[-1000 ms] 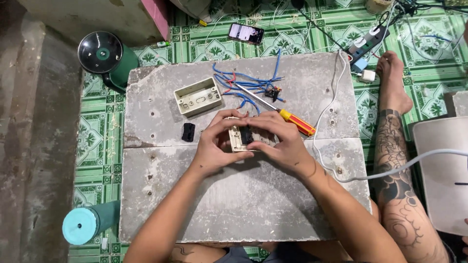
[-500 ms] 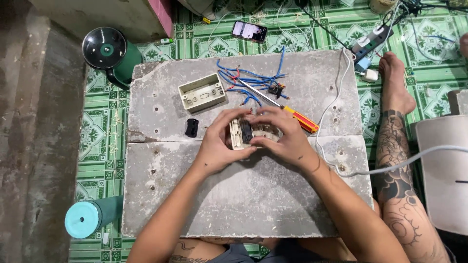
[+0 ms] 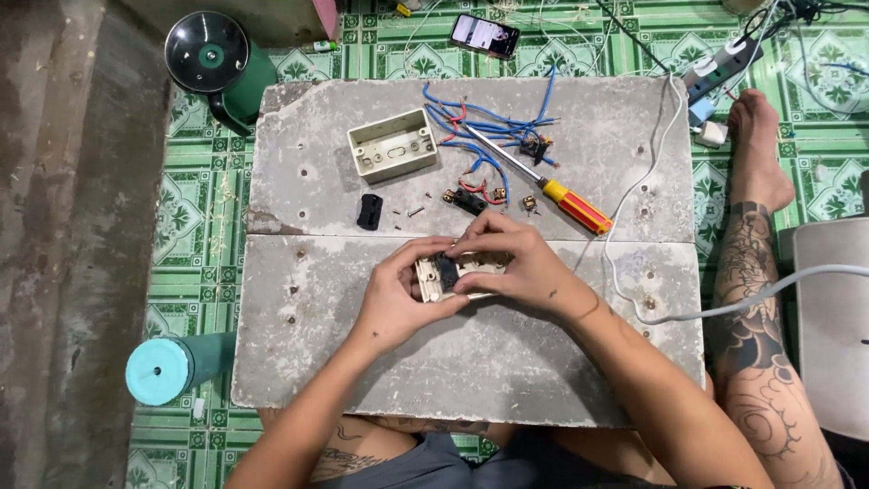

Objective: Connecting wires to electrical switches and mounting them onto a faceplate using a screwdriver.

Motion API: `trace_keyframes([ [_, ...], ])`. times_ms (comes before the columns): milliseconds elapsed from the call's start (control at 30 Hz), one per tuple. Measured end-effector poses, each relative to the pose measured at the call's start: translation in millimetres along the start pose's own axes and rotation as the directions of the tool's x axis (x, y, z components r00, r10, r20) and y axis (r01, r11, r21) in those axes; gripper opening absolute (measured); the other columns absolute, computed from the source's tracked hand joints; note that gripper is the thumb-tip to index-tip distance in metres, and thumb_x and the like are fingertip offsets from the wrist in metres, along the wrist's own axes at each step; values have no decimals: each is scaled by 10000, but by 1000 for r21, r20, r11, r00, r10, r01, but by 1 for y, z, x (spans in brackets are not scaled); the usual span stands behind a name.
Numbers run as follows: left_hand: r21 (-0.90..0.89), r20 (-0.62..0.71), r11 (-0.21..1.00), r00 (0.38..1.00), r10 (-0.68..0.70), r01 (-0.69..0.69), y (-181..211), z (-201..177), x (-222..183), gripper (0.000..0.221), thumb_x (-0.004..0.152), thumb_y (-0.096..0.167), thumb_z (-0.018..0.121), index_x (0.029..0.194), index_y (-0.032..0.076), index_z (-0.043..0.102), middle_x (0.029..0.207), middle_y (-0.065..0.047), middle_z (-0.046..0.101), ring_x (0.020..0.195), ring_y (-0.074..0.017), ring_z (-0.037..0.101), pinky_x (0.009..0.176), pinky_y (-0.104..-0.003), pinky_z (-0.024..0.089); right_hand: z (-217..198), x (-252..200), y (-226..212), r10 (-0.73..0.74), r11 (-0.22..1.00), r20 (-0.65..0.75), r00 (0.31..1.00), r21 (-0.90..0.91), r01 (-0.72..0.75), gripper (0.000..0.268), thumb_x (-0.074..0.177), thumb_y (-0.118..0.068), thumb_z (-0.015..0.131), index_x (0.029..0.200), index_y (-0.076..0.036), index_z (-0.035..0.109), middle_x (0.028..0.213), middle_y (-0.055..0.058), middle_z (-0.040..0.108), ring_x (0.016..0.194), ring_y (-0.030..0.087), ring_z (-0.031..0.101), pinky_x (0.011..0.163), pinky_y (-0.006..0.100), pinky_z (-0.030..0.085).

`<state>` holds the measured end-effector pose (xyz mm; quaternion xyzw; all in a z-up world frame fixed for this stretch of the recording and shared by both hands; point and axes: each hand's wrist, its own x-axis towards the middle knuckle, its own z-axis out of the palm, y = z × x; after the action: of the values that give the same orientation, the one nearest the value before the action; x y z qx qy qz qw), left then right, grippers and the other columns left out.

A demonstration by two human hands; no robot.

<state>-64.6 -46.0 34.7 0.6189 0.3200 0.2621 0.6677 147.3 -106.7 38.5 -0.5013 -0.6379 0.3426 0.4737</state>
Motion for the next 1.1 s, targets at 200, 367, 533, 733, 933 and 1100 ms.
trace_keyframes([
  [200, -74, -7, 996, 999, -52, 52, -15, -3, -9, 596, 706, 33, 887, 1241, -45, 636, 1383, -172, 602, 1166, -252, 657, 899, -323, 635, 3, 4, -20, 8, 1000, 101, 995, -2, -8, 273, 862, -169, 831, 1099, -43, 783, 864, 136, 679, 720, 263, 643, 688, 398, 515],
  [367, 41, 12, 999, 1000, -13, 13, -14, -6, -13, 537, 726, 40, 870, 1205, -59, 651, 1322, -184, 637, 1154, -299, 679, 875, -353, 640, 4, 5, -22, -12, 999, 125, 992, -43, 17, 216, 872, -127, 781, 1066, -33, 790, 844, 138, 713, 713, 260, 647, 671, 380, 518],
  [533, 248, 47, 966, 997, 60, -70, -12, -10, -14, 524, 669, 95, 897, 1154, 4, 722, 1222, -135, 707, 1109, -287, 717, 907, -386, 621, 4, 0, 8, -2, 977, 61, 998, -211, 15, 202, 913, -127, 728, 1083, -39, 791, 796, 111, 717, 753, 230, 645, 718, 322, 531],
  [733, 376, 111, 899, 974, 195, -223, -9, -14, -10, 527, 666, 138, 892, 1158, 35, 736, 1192, -150, 733, 1087, -341, 723, 932, -449, 585, 0, 1, 29, -72, 819, -9, 997, -571, 54, 340, 871, -149, 786, 1190, -41, 738, 851, 108, 682, 826, 299, 667, 723, 399, 559],
  [933, 343, 182, 900, 959, 217, -269, -7, -13, 0, 498, 682, 104, 851, 1151, 0, 722, 1192, -191, 719, 1066, -376, 719, 906, -468, 587, 3, 4, 53, -178, 684, 16, 984, -717, 136, 167, 894, -190, 756, 1046, -124, 777, 929, 69, 671, 869, 292, 638, 764, 397, 529],
  [1100, 355, 172, 881, 948, 267, -313, -20, -3, 9, 500, 677, 153, 869, 1147, 61, 727, 1200, -119, 725, 1071, -327, 721, 905, -424, 583, -3, 9, 58, -119, 604, 0, 993, -793, 73, 90, 946, -228, 741, 986, -157, 779, 967, 22, 674, 939, 226, 596, 797, 343, 474],
])
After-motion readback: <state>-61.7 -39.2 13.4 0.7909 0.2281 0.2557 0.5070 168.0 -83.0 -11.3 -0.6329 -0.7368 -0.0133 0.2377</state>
